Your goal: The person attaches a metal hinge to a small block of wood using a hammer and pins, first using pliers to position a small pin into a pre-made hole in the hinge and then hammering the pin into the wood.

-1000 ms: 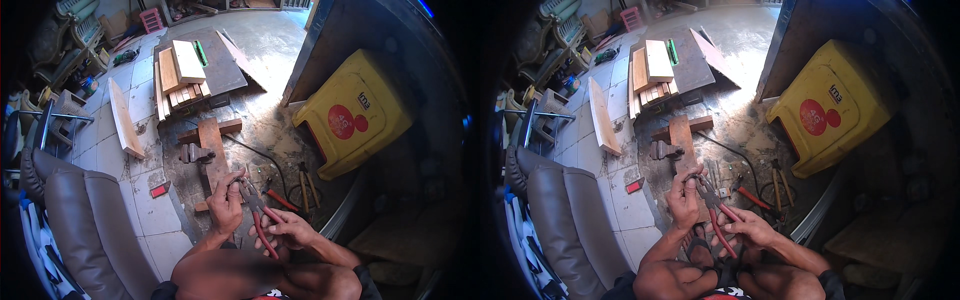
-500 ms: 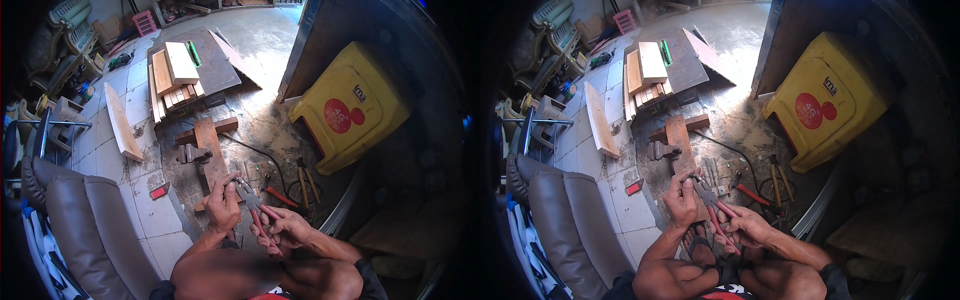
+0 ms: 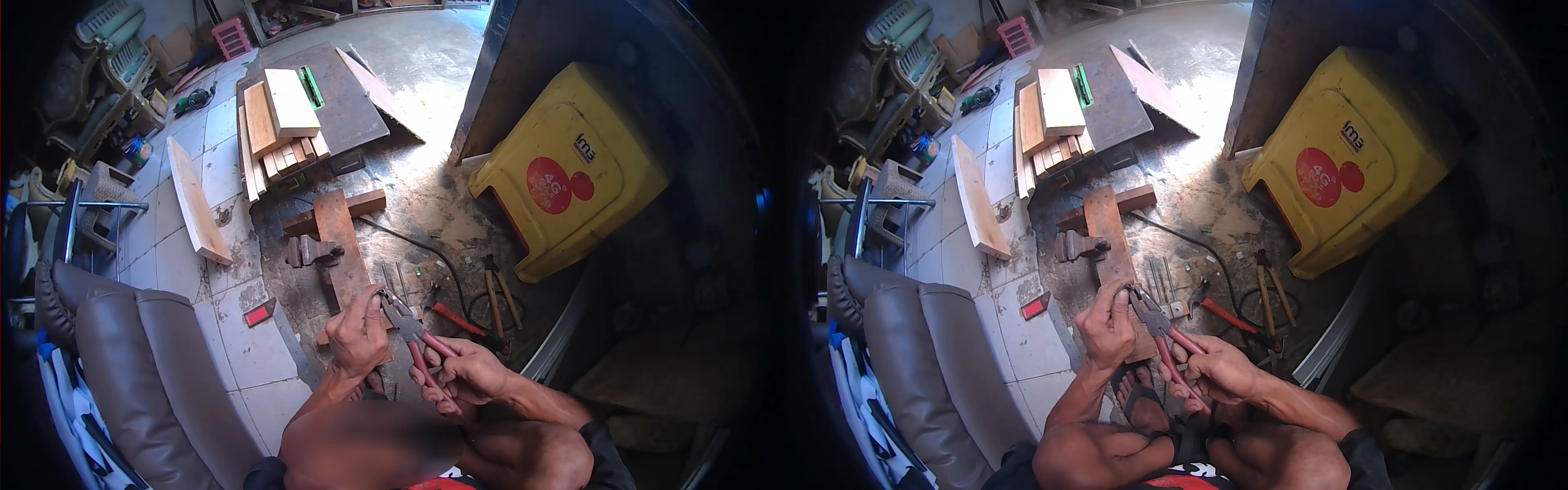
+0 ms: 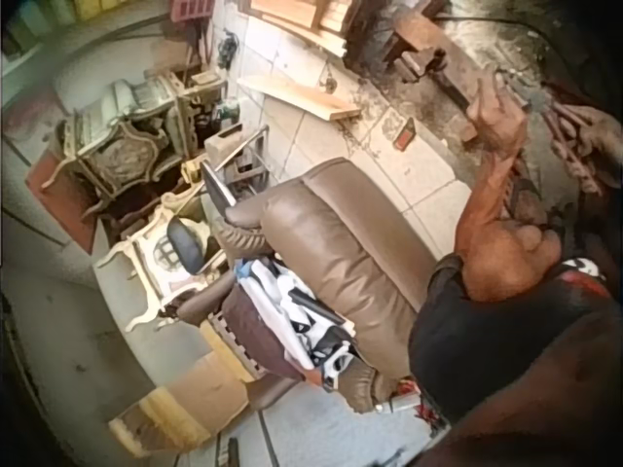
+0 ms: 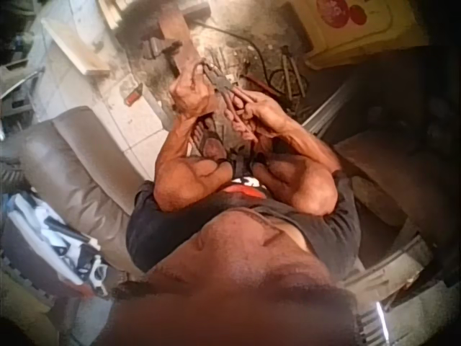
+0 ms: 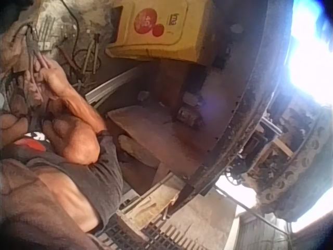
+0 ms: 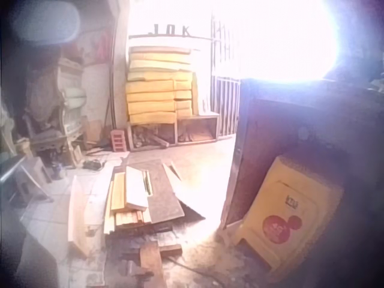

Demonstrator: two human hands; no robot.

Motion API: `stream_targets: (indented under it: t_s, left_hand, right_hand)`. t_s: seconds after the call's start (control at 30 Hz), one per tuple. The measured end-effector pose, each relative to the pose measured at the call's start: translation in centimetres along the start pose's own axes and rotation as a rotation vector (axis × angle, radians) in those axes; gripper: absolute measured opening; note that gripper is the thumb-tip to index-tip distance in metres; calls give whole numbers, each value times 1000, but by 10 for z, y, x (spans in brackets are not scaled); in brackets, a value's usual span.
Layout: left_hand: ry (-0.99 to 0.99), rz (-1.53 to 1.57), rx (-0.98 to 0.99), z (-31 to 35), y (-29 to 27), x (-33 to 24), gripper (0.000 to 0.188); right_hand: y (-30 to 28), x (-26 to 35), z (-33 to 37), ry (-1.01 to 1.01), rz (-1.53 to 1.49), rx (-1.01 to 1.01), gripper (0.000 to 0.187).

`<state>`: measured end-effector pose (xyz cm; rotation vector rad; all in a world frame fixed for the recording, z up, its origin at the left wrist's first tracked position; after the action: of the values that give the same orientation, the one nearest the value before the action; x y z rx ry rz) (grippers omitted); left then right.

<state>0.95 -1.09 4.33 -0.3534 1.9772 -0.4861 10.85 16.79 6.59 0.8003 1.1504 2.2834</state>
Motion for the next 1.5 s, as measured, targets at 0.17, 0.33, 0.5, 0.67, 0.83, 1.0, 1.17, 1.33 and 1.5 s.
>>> stream_targets:
  t_s: [0.17,0.33,0.5,0.67,0.83,1.0,1.17,1.33,1.5]
  left_hand:
    - [21,-37,38,0,-1,0,19]
    - [33,-49,35,-2,-2,-4,19]
    - [-98,-9,24,-4,-1,-5,17]
    - [-262,324,-66,-4,6,1,20]
    - [-394,448,-15,-1,3,7,21]
    - [-268,200,-9,-4,-6,-3,18]
    - [-171,38,32,-2,-12,-6,18]
    - [-297,120,76,-3,-17,-6,16]
    - [-419,302,176,1,-16,8,21]
  right_hand:
    - [-1,0,2,7,48,-26,40]
    - [-6,0,1,-1,58,4,39]
    - [-19,-2,-1,-27,196,26,45]
    - [-22,0,3,-112,261,110,54]
    - [-20,4,8,-133,448,-21,47]
    - [-17,3,7,-78,439,-31,47]
    - [1,16,13,-174,975,-200,44]
    - [-6,20,8,-716,1964,-416,51]
    - [-10,39,21,-864,2524,-534,50]
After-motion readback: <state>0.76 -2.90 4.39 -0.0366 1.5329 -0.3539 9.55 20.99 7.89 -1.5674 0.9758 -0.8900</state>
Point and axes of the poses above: each hand's wrist, its own z-axis away from the middle knuckle, its own y-axis out of the palm, x = y × z, the point moved 2 cm from there along -z, towards the middle knuckle
